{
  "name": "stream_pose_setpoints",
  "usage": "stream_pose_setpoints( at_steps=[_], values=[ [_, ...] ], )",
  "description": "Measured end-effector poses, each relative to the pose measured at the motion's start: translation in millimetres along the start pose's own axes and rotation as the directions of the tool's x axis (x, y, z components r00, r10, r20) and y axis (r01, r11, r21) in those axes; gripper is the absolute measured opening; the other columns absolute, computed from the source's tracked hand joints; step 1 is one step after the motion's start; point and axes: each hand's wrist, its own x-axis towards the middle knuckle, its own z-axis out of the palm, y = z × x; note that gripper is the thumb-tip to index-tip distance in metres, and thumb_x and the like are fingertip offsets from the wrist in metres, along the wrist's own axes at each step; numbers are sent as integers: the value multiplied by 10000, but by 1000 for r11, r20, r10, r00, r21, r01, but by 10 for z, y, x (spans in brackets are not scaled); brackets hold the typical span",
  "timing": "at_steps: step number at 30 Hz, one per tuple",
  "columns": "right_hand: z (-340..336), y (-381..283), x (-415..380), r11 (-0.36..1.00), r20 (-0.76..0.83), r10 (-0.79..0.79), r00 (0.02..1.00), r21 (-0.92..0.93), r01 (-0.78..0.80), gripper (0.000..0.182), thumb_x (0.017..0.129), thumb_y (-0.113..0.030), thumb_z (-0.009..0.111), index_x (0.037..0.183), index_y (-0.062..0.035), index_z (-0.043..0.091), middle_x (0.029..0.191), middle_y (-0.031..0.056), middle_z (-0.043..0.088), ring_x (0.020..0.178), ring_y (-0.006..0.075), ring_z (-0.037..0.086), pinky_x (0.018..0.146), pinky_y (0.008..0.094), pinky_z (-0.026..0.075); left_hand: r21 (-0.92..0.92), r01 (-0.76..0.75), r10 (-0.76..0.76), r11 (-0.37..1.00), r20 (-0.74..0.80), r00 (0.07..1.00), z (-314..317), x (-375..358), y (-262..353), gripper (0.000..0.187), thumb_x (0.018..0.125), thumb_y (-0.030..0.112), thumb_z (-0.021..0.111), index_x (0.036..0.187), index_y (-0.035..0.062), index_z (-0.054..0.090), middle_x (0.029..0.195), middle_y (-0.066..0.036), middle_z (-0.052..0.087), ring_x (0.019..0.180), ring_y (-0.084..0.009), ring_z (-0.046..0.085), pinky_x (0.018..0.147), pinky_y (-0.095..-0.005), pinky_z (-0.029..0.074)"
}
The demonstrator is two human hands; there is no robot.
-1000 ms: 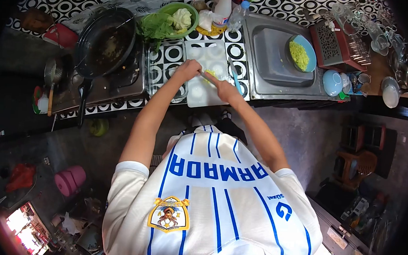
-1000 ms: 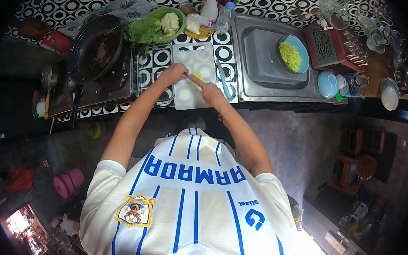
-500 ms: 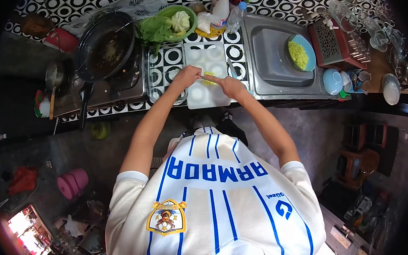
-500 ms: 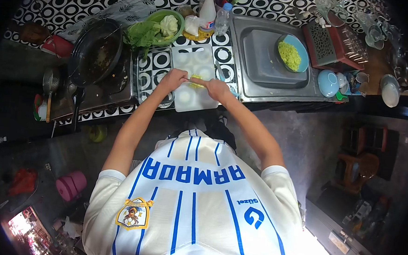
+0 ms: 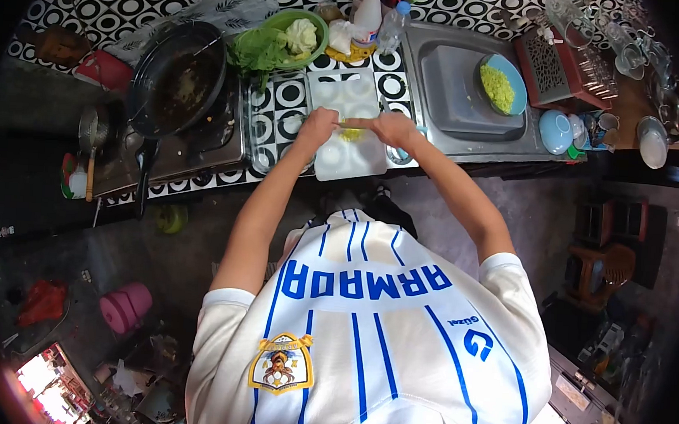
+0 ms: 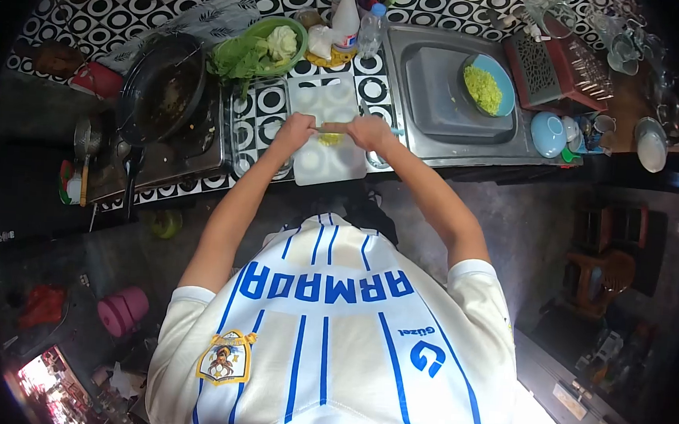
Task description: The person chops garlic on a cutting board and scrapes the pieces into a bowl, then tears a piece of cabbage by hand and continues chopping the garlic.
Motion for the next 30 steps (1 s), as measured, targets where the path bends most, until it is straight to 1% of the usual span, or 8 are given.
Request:
stream_pose_setpoints(
  at_steps=[4, 9, 12, 16, 24, 26, 27, 30],
  values=[
    [34, -122, -19, 997, -70, 21, 997, -78, -26, 714, 933, -95, 461, 1486, -525, 323, 802, 173, 697, 729, 371, 707, 628, 478, 572, -26, 32, -32, 999, 16, 999, -134, -12, 58, 141, 787, 115, 767, 851, 25, 679, 851, -213, 682, 850, -415, 669, 750, -482, 541],
    [359, -281, -279, 937, 82, 242, 967, 239, -255, 827, 925, -43, 441, 1502, -581, 193, 798, 202, 687, 707, 376, 698, 644, 487, 554, 84, 4, -10, 996, 67, 998, -28, 54, 143, 136, 788, 123, 764, 857, 34, 689, 884, -213, 686, 889, -405, 674, 770, -478, 542],
    [349, -175, -189, 939, 63, 150, 987, 303, -162, 869, 889, -10, 467, 1500, -575, 219, 787, 221, 675, 703, 380, 691, 650, 488, 547, -13, -26, 27, 1000, 88, 996, -26, 96, 12, 155, 775, 138, 773, 858, 39, 687, 911, -223, 676, 904, -409, 671, 782, -480, 538],
    [144, -281, -111, 972, 34, 164, 986, 167, -168, 826, 887, -17, 481, 1504, -526, 278, 795, 190, 683, 732, 360, 702, 637, 481, 552, -51, -8, 15, 999, 121, 992, -19, 149, -179, 166, 752, 151, 791, 837, 54, 687, 894, -210, 667, 888, -396, 656, 779, -460, 535],
    [510, -572, -287, 889, 49, 300, 953, 348, -298, 979, 877, 10, 497, 1530, -563, 45, 742, 206, 664, 652, 374, 690, 596, 504, 552, 103, -40, 25, 994, 147, 989, -123, 237, -15, 129, 772, 141, 749, 852, 57, 692, 907, -210, 668, 910, -400, 660, 790, -461, 539],
    [490, -519, -291, 896, 46, 284, 958, 342, -283, 951, 887, 2, 477, 1524, -576, 72, 740, 201, 664, 643, 367, 689, 584, 500, 550, 130, -60, 38, 990, 163, 986, -120, 110, 25, 112, 786, 132, 732, 860, 58, 693, 907, -216, 668, 928, -406, 661, 796, -461, 542],
    [536, -416, -210, 928, 31, 255, 966, 273, -254, 889, 918, -41, 474, 1520, -582, 108, 757, 176, 676, 647, 349, 695, 581, 475, 560, -4, -35, 36, 999, 170, 985, -12, 157, -138, 126, 784, 139, 737, 871, 57, 697, 897, -225, 670, 938, -414, 658, 790, -467, 543],
    [122, -321, -115, 978, 54, 206, 977, 31, -208, 833, 941, -101, 493, 1513, -591, 137, 791, 146, 696, 668, 334, 706, 602, 439, 576, 9, -46, 45, 999, 114, 993, -3, 127, -134, 136, 788, 150, 742, 880, 57, 702, 912, -228, 679, 948, -415, 659, 806, -466, 542]
  ],
)
